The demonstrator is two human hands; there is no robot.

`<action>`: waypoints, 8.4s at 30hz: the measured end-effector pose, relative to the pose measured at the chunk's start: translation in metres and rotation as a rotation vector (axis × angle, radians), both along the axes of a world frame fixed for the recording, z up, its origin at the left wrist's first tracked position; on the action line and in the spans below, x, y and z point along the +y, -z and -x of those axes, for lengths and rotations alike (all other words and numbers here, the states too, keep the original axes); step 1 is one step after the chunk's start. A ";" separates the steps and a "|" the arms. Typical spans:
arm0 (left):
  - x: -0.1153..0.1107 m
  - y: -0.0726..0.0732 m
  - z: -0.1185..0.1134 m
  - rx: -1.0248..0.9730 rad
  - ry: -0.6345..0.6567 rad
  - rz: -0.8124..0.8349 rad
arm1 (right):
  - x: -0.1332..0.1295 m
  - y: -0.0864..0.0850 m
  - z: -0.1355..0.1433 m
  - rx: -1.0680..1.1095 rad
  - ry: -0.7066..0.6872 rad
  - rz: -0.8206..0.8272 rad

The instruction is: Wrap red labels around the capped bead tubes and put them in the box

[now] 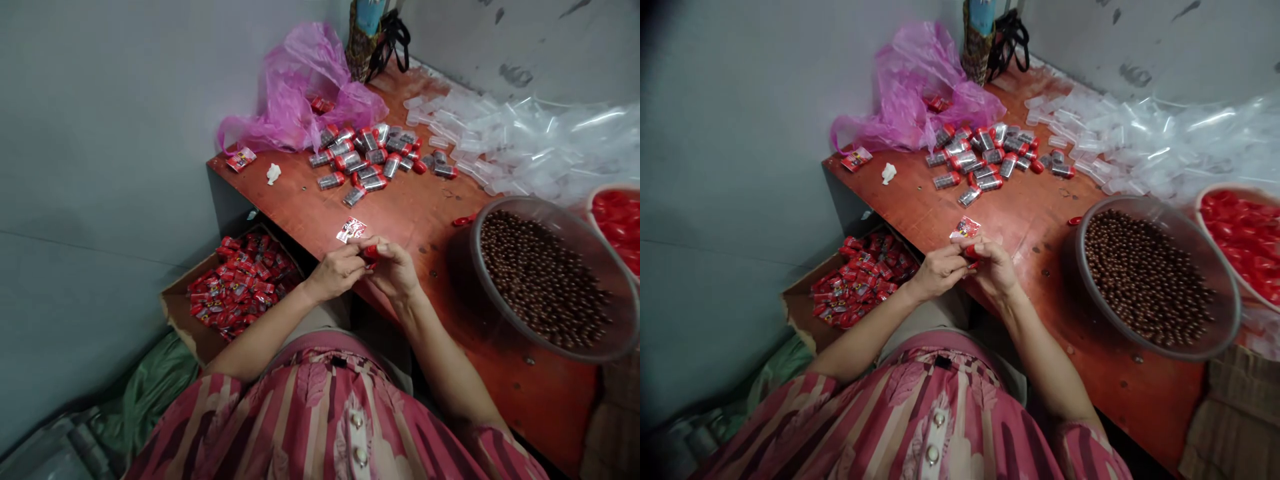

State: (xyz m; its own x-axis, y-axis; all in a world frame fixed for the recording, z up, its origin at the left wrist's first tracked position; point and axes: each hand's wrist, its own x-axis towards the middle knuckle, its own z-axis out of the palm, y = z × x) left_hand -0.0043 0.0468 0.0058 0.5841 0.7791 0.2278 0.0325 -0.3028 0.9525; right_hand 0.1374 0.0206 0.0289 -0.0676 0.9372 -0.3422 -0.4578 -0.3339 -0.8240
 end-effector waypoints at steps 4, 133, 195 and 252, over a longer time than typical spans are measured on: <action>-0.004 0.006 -0.001 0.088 0.003 -0.122 | -0.001 0.001 0.009 0.006 0.061 0.011; 0.006 -0.004 -0.032 -0.668 -0.508 0.619 | -0.042 0.052 0.015 -0.319 0.287 -0.253; -0.016 0.044 -0.035 0.050 -0.062 -0.017 | -0.020 0.023 -0.033 -0.088 -0.090 0.056; 0.020 -0.010 -0.010 0.324 0.194 0.026 | -0.004 -0.024 -0.062 -1.037 0.008 -0.414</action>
State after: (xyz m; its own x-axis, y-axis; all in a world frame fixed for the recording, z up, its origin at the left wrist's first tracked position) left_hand 0.0060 0.0663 0.0161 0.7598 0.6501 -0.0112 0.2777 -0.3089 0.9096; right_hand 0.1990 0.0161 0.0526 0.0763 0.9910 0.1098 0.5154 0.0550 -0.8552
